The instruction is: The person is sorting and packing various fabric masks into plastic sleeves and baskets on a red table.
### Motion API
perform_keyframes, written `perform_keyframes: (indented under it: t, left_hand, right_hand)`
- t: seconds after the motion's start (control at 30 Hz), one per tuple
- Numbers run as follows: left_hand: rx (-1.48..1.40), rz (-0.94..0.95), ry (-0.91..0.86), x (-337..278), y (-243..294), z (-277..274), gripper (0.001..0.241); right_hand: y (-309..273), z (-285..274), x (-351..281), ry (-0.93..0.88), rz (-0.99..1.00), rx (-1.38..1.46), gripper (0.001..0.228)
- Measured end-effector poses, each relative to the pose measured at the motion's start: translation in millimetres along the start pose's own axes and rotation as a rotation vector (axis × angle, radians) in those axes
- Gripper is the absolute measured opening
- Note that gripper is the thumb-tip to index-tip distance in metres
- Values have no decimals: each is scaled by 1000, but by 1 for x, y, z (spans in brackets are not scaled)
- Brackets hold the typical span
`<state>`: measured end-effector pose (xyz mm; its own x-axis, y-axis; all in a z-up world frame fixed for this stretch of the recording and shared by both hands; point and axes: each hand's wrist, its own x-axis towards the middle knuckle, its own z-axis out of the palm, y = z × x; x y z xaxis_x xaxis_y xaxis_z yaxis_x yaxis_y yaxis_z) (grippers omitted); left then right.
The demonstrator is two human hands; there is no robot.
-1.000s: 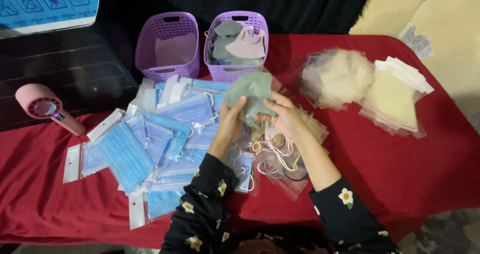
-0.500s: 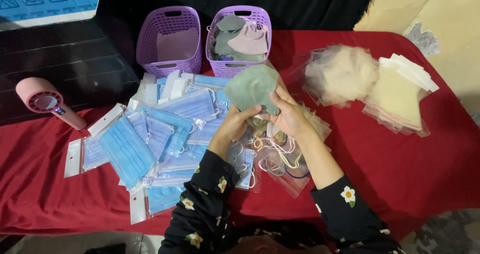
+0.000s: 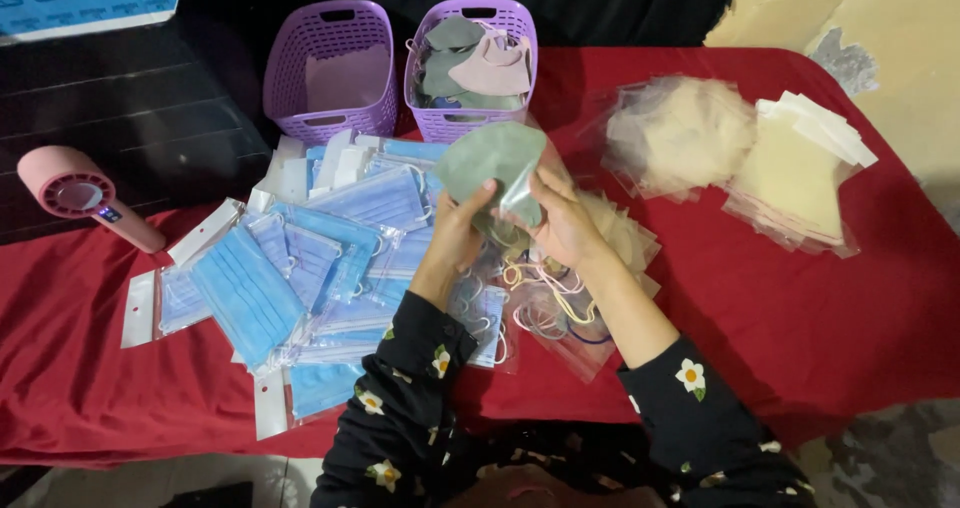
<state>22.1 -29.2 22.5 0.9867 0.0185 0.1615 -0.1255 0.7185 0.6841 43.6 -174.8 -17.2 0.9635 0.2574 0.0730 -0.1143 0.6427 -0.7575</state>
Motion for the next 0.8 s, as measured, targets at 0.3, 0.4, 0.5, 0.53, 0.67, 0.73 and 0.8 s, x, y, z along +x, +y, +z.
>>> perform_keyframes:
  t: [0.3, 0.4, 0.5, 0.53, 0.67, 0.73, 0.8]
  left_hand:
    - [-58, -45, 56, 18, -43, -41, 36]
    - [14, -100, 270, -13, 21, 35, 69]
    - [-106, -30, 274, 13, -2, -6, 63]
    - [-106, -28, 273, 16, -4, -13, 63]
    - [-159, -42, 239, 24, -1, -23, 66]
    - [-184, -92, 236, 18, 4, -12, 57]
    - [-88, -261, 146, 6, 11, 5, 58]
  right_hand:
    - [-13, 15, -10, -38, 23, 26, 37]
    - [-22, 31, -21, -23, 36, -54, 38]
    - [-26, 27, -17, -8, -24, -136, 46]
    - [-30, 19, -15, -9, -25, -137, 46]
    - [-43, -18, -4, 196, -300, -574, 45]
    - [-50, -28, -3, 334, -414, -622, 42]
    - [-59, -27, -5, 301, -416, -707, 54]
